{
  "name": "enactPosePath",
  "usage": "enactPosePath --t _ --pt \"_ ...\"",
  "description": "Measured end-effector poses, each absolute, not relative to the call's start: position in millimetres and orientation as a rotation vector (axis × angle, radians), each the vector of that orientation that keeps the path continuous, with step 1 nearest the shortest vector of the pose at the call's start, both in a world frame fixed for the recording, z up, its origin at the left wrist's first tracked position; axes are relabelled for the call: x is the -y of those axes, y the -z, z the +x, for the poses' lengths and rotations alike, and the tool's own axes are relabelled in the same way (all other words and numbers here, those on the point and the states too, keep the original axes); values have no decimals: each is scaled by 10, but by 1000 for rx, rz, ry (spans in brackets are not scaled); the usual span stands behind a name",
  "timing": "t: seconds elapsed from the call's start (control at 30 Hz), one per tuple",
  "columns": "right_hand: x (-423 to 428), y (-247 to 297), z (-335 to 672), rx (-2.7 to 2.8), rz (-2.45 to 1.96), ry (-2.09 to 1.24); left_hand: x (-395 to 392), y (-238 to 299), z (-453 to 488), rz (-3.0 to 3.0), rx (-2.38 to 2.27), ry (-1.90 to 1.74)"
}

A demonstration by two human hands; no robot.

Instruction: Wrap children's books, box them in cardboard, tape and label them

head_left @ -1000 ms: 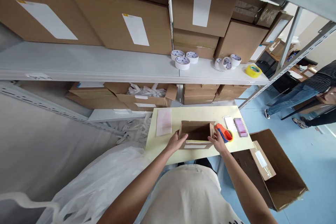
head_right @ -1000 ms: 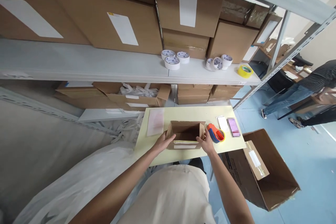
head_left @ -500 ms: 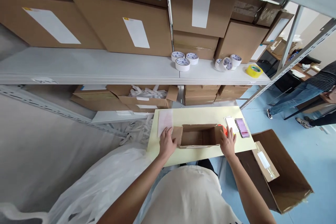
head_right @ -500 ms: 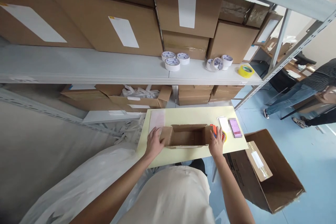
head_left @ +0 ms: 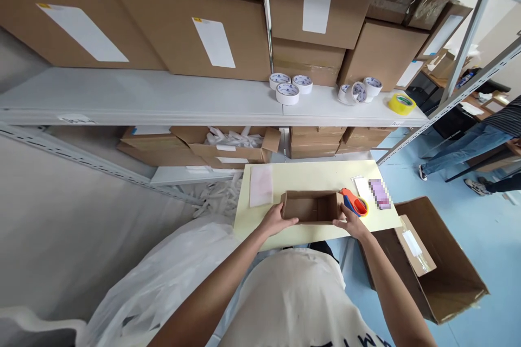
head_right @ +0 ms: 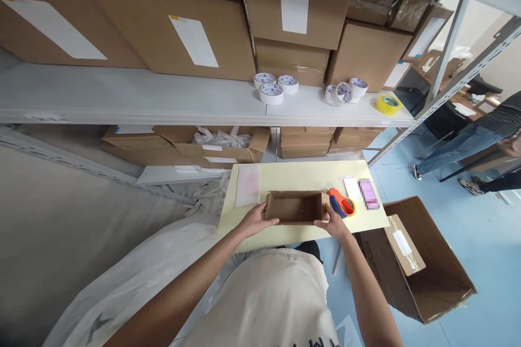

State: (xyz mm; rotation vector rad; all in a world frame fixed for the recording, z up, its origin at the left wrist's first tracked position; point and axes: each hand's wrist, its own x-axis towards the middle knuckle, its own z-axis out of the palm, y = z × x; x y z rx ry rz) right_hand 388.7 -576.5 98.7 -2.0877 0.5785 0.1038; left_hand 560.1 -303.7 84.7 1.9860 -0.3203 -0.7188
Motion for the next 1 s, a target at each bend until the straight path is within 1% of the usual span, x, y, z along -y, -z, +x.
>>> enactPosePath --t 0.07,0.2,0.3,0.4,0.47,0.53,0.63,0.7,0.8,0.9,1.0 --pt "5712 -886 3876 -517 -2119 -121 3040 -740 5524 2046 404 724" --pt "5584 -795 3895 -513 -2385 -137 3107 -563 5366 2220 566 592" --pt "5536 -924 3980 -530 -2647 -70 3146 -481 5308 2282 602 498" --pt "5566 -1147 4192 -344 -2844 -9 3147 -407 5298 2289 621 435" --pt "5617 -1268 4391 -294 -2894 -82 3148 -354 5292 2274 612 375" --pt "5680 -1338 4588 -370 -2911 -221 3162 -306 5277 2246 587 304" --pt "5780 -1367 4792 -447 -2882 -442 3203 -259 5244 2201 525 224" --pt "5835 -1362 4845 -436 -2849 -531 3227 -245 5226 2169 480 197" --pt "5855 -1342 4835 -414 -2865 -583 3251 -233 5213 2115 422 180" --pt "5734 -1319 4796 -325 -2996 -547 3301 -219 5215 2057 398 184" --pt "5455 -1304 4812 -38 -3091 -455 3395 -192 5216 1984 399 196"
